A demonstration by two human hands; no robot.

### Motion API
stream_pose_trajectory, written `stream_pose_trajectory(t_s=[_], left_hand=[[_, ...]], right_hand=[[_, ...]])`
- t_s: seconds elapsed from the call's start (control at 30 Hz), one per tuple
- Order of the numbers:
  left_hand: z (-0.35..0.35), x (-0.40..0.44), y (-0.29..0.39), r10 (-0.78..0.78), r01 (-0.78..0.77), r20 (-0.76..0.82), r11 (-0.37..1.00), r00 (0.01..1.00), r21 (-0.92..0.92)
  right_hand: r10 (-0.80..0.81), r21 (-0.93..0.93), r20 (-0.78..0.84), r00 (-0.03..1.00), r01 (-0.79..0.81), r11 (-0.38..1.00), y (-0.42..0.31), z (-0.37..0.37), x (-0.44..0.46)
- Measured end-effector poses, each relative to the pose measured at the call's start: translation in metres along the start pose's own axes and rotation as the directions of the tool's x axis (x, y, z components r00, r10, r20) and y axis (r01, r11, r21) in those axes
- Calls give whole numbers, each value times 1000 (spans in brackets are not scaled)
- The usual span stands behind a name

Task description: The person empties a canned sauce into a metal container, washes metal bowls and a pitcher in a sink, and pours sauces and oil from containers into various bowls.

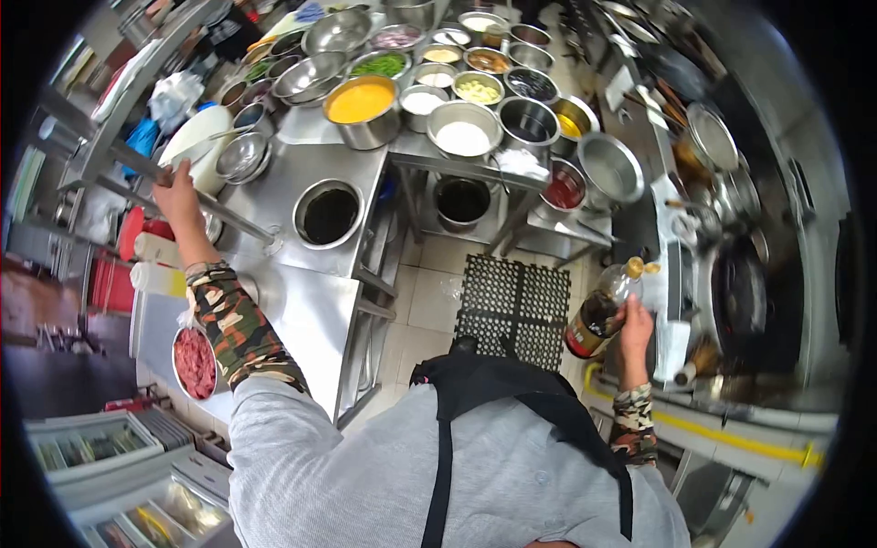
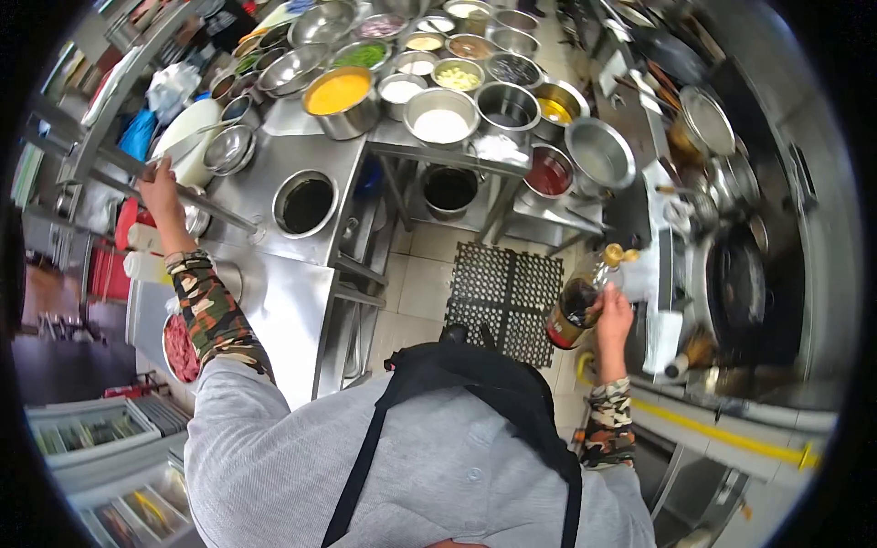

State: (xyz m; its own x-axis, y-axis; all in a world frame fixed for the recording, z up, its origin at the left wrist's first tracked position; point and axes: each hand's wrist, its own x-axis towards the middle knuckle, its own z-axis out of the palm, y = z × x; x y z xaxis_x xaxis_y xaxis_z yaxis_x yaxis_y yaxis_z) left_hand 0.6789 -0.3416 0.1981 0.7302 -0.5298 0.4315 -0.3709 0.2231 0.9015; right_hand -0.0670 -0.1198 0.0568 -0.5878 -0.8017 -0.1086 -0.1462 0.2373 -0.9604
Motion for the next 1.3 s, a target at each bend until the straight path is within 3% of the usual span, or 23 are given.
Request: stream_pose_trajectory(t_s=[0.07, 0.2, 0.27, 0.33, 0.37, 0.4, 0.47, 0.53, 0.6, 0.63, 0.67, 0.73, 0.77, 0.83, 0.93, 1.07, 1.23, 1.3], left_hand=[[-6, -5, 10, -24, 24, -2, 999, 1000, -42], [-18, 9, -8, -88, 92, -33, 982, 996, 167], [-25, 16, -24, -62, 65, -51, 996, 997, 59], [-36, 23, -38, -28, 26, -47, 998, 998, -49], [-39, 22, -32, -79, 80, -38, 997, 996, 20], [-44, 19, -20, -133, 137, -40, 986, 990, 92], [-51, 16, 3, -98, 121, -135, 978, 986, 170], [-43, 33, 32, -38, 90, -206, 965, 978, 248], [-37, 48, 44, -137, 340, -501, 877, 854, 339], [-39, 52, 47, -15, 377, -459, 595, 888, 710], [-42, 52, 45, -12, 389, -476, 594, 879, 704], [-33, 40, 57, 86, 325, -404, 454, 911, 829], [-36, 42, 58, 83, 341, -418, 448, 905, 826], [-51, 41, 42, -60, 420, -509, 652, 858, 631], [-50, 38, 34, 19, 355, -538, 732, 843, 582], [-32, 25, 46, 66, 322, -545, 745, 836, 584], [-54, 36, 33, 51, 364, -505, 631, 862, 685], [-47, 31, 35, 78, 331, -506, 670, 859, 665]], right_hand=[[-33, 23, 56, 998, 32, 999, -32, 19, 51], [-160, -4, 149, 976, 163, 987, -80, 45, 155], [-264, 84, 209, 942, 252, 964, -97, 62, 215], [-254, 81, 282, 925, 241, 967, -124, 81, 266], [-264, 87, 284, 922, 250, 964, -135, 94, 295], [-267, 29, 302, 915, 271, 962, -144, 107, 324], [-288, -19, 341, 895, 312, 950, -163, 132, 383], [-471, -321, 324, 820, 564, 761, -174, 160, 433], [-399, -375, 371, 838, 529, 762, -180, 182, 467], [-432, -417, 418, 799, 591, 690, -185, 196, 484], [-461, -448, 469, 753, 653, 611, -191, 212, 498], [-420, -438, 510, 751, 647, 625, -207, 235, 518], [-385, -486, 562, 732, 669, 562, -205, 245, 536], [-313, -541, 650, 693, 710, 450, -205, 269, 565], [-261, -544, 694, 671, 726, 422, -208, 286, 580], [-199, -601, 685, 701, 698, 390, -220, 301, 582], [-40, -682, 695, 718, 675, 281, -233, 315, 577], [-28, -684, 701, 713, 683, 256, -238, 318, 573]])
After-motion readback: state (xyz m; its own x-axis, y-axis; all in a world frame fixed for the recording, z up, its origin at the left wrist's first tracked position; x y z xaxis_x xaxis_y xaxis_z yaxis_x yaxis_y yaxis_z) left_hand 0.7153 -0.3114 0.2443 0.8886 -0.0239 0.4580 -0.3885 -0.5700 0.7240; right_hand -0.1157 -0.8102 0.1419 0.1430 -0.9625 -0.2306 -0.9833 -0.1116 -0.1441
